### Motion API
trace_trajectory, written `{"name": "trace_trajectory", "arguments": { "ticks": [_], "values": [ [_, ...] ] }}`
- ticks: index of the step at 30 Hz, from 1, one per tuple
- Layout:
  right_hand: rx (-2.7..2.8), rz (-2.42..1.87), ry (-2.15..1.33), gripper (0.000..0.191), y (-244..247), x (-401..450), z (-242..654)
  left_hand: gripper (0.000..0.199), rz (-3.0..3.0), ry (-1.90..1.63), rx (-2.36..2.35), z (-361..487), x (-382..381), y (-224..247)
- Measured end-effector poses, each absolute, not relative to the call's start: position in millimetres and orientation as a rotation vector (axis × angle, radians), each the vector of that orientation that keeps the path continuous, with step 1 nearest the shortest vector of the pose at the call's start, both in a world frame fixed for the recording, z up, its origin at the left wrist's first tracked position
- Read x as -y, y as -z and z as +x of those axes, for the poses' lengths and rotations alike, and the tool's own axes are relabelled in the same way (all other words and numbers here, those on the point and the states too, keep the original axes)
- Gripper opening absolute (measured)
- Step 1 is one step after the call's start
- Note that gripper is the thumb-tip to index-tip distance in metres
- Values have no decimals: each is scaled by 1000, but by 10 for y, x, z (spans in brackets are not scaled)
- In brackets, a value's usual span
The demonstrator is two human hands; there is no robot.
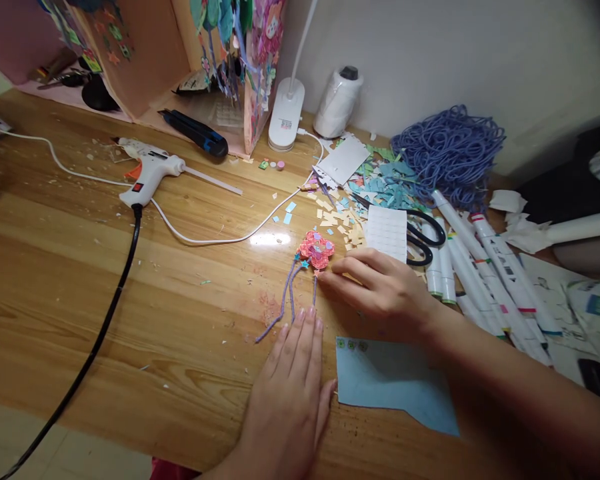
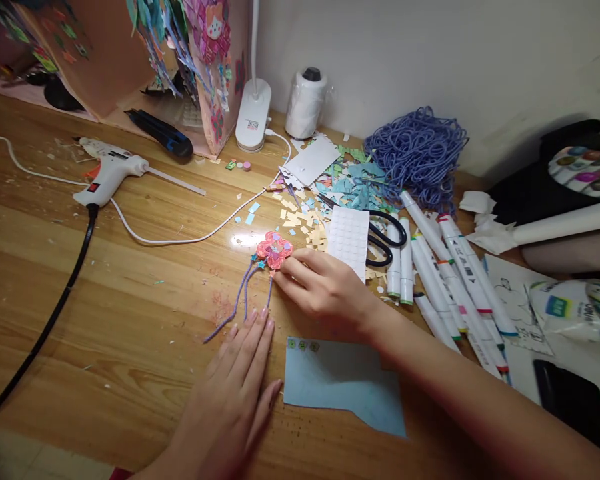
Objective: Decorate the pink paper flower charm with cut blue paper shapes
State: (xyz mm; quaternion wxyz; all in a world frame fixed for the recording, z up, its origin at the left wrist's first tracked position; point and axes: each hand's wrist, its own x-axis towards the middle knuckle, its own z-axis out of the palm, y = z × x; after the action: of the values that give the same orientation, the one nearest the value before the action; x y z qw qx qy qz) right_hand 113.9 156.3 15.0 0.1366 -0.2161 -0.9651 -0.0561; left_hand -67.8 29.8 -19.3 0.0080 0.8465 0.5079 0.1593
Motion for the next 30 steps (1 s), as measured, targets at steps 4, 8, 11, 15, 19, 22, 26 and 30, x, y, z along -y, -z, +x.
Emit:
{"name": "trace_trajectory", "arguments": {
  "ticks": [4,8,11,15,19,22,26,30],
  "values": [
    [2711,-586,272,23,-129,-1559,1112,45,2646,-501,-1590,-674,-289,195],
    [2742,-592,261,19,-118,-1588,1089,45,2637,-509,-1596,-671,-286,194],
    [2707,-574,295,10,-79,-1607,1068,45,2636,-522,-1597,-668,-291,195],
    [2646,-611,288,8,-31,-1606,1048,45,2638,-531,-1586,-671,-299,200],
    [2621,-655,274,6,-21,-1591,1045,45,2630,-529,-1585,-673,-292,210],
    [2614,-680,271,6,-22,-1590,1044,45,2635,-519,-1582,-673,-286,209],
    [2578,-732,258,4,-15,-1592,1033,45,2640,-505,-1589,-675,-285,199],
    [2582,-779,257,5,-19,-1581,1018,45,2641,-501,-1591,-677,-290,194]
  ]
}}
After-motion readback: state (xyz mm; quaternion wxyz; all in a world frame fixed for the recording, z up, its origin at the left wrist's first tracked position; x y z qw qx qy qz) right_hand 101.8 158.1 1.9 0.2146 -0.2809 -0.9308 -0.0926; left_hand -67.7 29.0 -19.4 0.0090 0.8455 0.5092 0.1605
